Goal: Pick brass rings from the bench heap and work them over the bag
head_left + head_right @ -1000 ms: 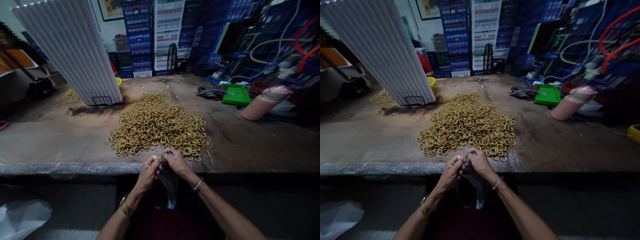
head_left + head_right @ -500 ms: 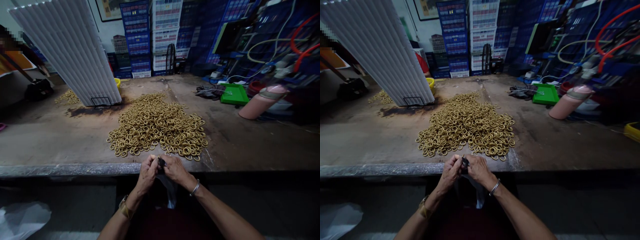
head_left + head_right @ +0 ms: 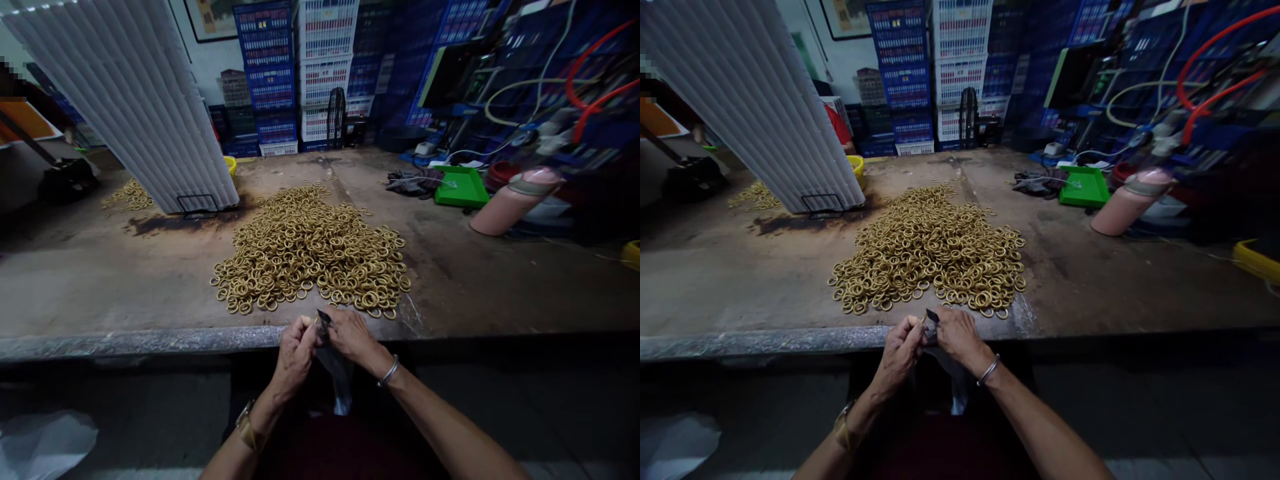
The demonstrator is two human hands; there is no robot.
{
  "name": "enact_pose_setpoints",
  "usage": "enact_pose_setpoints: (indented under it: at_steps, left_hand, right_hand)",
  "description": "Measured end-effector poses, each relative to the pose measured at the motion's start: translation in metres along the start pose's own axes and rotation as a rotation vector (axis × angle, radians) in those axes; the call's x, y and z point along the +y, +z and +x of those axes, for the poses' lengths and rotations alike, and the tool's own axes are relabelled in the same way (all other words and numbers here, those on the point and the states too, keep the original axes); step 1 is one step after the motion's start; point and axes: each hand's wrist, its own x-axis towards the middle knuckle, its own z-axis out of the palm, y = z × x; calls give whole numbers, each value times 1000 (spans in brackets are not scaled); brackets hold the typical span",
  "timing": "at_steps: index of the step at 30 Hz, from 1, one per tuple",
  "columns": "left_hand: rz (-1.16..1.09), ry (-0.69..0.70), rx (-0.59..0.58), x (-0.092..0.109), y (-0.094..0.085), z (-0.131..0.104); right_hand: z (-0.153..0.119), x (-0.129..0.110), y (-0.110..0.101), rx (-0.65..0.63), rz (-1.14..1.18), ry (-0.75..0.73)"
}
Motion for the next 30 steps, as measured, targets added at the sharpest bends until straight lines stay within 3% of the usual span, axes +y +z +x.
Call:
enact_pose_setpoints:
  at_steps: [6, 15, 21, 25, 30]
  left_hand:
    - [-61, -48, -17, 1, 1, -1]
    - [-26, 51, -8, -7, -4, 1]
    - [-68, -59, -62, 3, -5, -12]
    - [-300, -196, -139, 6, -6, -19]
    - [-517, -221, -113, 2, -4, -15]
  right_hand:
    - [-3, 0, 0, 82, 79, -67]
    - [-10, -9, -4, -4, 44, -123]
    - [-6, 1, -5, 1, -62, 32]
    - [-2, 18, -3, 138, -132, 137]
    - [3, 20, -4, 197, -136, 154]
